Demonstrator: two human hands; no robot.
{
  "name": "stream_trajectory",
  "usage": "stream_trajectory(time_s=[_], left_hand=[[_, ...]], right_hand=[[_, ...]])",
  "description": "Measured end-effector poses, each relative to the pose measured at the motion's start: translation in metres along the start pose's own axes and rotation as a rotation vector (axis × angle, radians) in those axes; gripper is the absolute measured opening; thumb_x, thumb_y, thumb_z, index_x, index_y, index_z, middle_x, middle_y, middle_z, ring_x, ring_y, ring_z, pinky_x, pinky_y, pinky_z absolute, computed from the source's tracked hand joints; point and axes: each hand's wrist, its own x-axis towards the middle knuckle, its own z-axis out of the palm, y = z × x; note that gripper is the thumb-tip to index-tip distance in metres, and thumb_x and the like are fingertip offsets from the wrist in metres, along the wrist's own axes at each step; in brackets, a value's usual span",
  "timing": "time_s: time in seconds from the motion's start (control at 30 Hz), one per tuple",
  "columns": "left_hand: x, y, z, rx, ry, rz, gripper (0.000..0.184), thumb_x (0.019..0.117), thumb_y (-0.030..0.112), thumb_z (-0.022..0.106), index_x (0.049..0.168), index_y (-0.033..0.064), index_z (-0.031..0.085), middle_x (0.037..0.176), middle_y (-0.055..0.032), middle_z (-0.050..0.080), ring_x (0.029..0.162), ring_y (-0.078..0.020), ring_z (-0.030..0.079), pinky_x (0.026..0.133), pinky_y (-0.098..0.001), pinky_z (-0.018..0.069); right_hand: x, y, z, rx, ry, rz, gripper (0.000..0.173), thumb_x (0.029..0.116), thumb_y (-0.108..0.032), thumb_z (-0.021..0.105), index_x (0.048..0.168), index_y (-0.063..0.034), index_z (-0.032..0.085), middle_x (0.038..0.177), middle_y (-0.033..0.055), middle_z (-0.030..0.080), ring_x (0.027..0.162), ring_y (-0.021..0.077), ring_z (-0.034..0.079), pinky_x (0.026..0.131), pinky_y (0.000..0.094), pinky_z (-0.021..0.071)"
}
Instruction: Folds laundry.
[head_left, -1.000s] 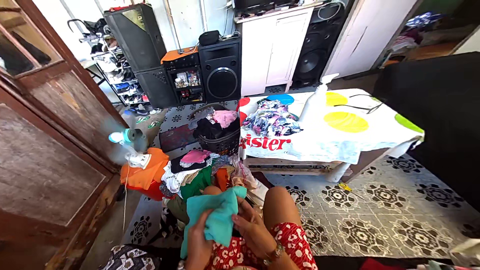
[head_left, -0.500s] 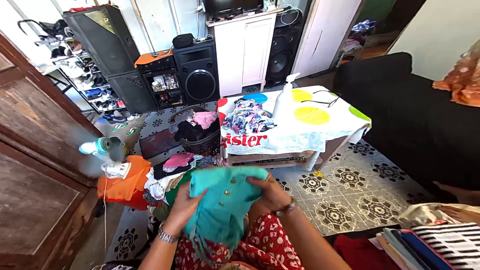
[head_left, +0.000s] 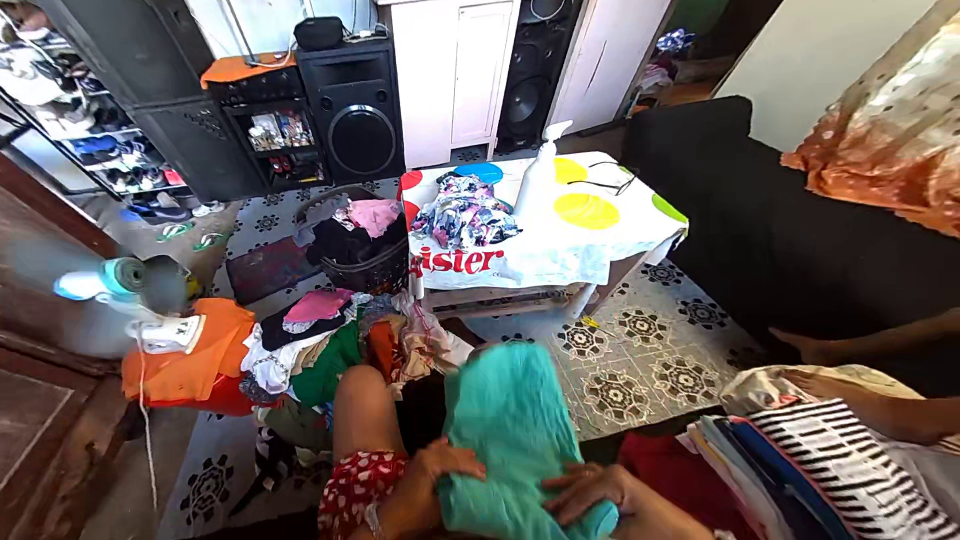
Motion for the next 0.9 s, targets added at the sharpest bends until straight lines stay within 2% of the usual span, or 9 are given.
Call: stream_trajectory(time_s=[0.1, 0.2, 0.3, 0.37, 0.43, 0.5, 0.67, 0.83, 0.9], left_hand=[[-0.021, -0.018, 0.02, -0.023, -0.151, -0.121, 0.022, 0.0903, 0.005, 0.065, 0.107, 0.0066, 0.08, 0.117, -0.0103, 0.076, 0.124, -0.0286, 0.065, 0.115, -0.0597, 0.0366], [-0.003, -0.016, 0.004, -0.076, -0.134, -0.128, 0.023, 0.0902, 0.006, 0.066, 0.109, 0.0065, 0.079, 0.113, -0.0078, 0.076, 0.116, -0.0186, 0.069, 0.116, -0.0513, 0.041], [0.029, -0.004, -0.006, -0.278, 0.111, -0.303, 0.022, 0.0912, 0.002, 0.064, 0.11, -0.0076, 0.07, 0.105, -0.008, 0.074, 0.099, -0.0069, 0.069, 0.096, -0.0292, 0.0556], [0.044, -0.014, 0.006, -0.365, 0.305, -0.594, 0.03, 0.0986, 0.013, 0.063, 0.12, -0.0078, 0.063, 0.109, -0.0121, 0.071, 0.102, -0.0124, 0.069, 0.095, -0.0329, 0.0567], [0.05, -0.037, 0.019, -0.353, 0.37, -0.753, 0.038, 0.1057, 0.022, 0.055, 0.129, -0.0079, 0.06, 0.119, -0.0198, 0.068, 0.11, -0.0216, 0.067, 0.1, -0.04, 0.0533], [0.052, -0.045, 0.028, -0.247, 0.41, -0.777, 0.039, 0.1087, 0.022, 0.049, 0.13, -0.0088, 0.059, 0.123, -0.024, 0.066, 0.114, -0.0263, 0.065, 0.103, -0.0426, 0.0504], [0.068, -0.02, 0.029, 0.145, 0.616, -0.5, 0.035, 0.1067, 0.016, 0.049, 0.119, -0.014, 0.063, 0.1, -0.0246, 0.07, 0.096, -0.0274, 0.07, 0.092, -0.043, 0.0545], [0.059, -0.057, 0.044, 0.08, 0.463, -0.801, 0.04, 0.1095, 0.025, 0.047, 0.117, -0.0103, 0.065, 0.107, -0.0269, 0.069, 0.105, -0.035, 0.067, 0.098, -0.0517, 0.0508], [0.053, -0.063, 0.048, 0.027, 0.434, -0.827, 0.035, 0.1068, 0.021, 0.053, 0.121, -0.0101, 0.061, 0.114, -0.0266, 0.066, 0.109, -0.0339, 0.065, 0.099, -0.0498, 0.0506]], right_hand=[[-0.021, 0.022, 0.013, 0.102, -0.05, 0.195, 0.018, 0.0892, -0.003, 0.067, 0.102, -0.0004, 0.08, 0.11, 0.0107, 0.078, 0.115, 0.0244, 0.071, 0.109, 0.047, 0.0509], [-0.001, 0.014, 0.008, 0.187, 0.152, 0.227, 0.021, 0.0879, 0.0, 0.067, 0.104, -0.0035, 0.079, 0.105, 0.0012, 0.079, 0.101, 0.0086, 0.073, 0.096, 0.0313, 0.059], [0.045, 0.008, 0.005, 0.196, 0.636, 0.382, 0.018, 0.0922, -0.003, 0.063, 0.108, -0.0012, 0.072, 0.098, -0.0008, 0.076, 0.09, 0.005, 0.072, 0.085, 0.0274, 0.0611], [0.069, 0.035, 0.006, 0.004, 0.783, 0.618, 0.026, 0.0983, -0.016, 0.065, 0.114, 0.0038, 0.067, 0.098, 0.0125, 0.073, 0.091, 0.0186, 0.072, 0.087, 0.04, 0.059], [0.08, 0.066, 0.008, -0.15, 0.717, 0.796, 0.037, 0.1038, -0.024, 0.06, 0.122, 0.008, 0.065, 0.11, 0.0275, 0.07, 0.107, 0.0391, 0.069, 0.1, 0.0578, 0.0501], [0.088, 0.071, 0.009, -0.284, 0.645, 0.893, 0.042, 0.1081, -0.029, 0.051, 0.125, 0.0073, 0.064, 0.113, 0.0305, 0.069, 0.111, 0.0457, 0.067, 0.1, 0.0625, 0.0475], [0.105, 0.037, 0.003, -0.534, 0.695, 0.886, 0.047, 0.1105, -0.032, 0.042, 0.125, 0.0066, 0.064, 0.098, 0.0314, 0.071, 0.099, 0.0517, 0.069, 0.086, 0.0666, 0.0504], [0.115, 0.089, 0.002, -0.395, 0.555, 1.094, 0.058, 0.1101, -0.045, 0.039, 0.148, -0.0018, 0.045, 0.118, 0.0302, 0.068, 0.113, 0.0489, 0.066, 0.095, 0.0649, 0.0495], [0.11, 0.092, 0.004, -0.405, 0.672, 1.01, 0.056, 0.1084, -0.041, 0.046, 0.15, -0.0036, 0.045, 0.126, 0.0283, 0.065, 0.114, 0.0468, 0.065, 0.095, 0.0637, 0.0499]])
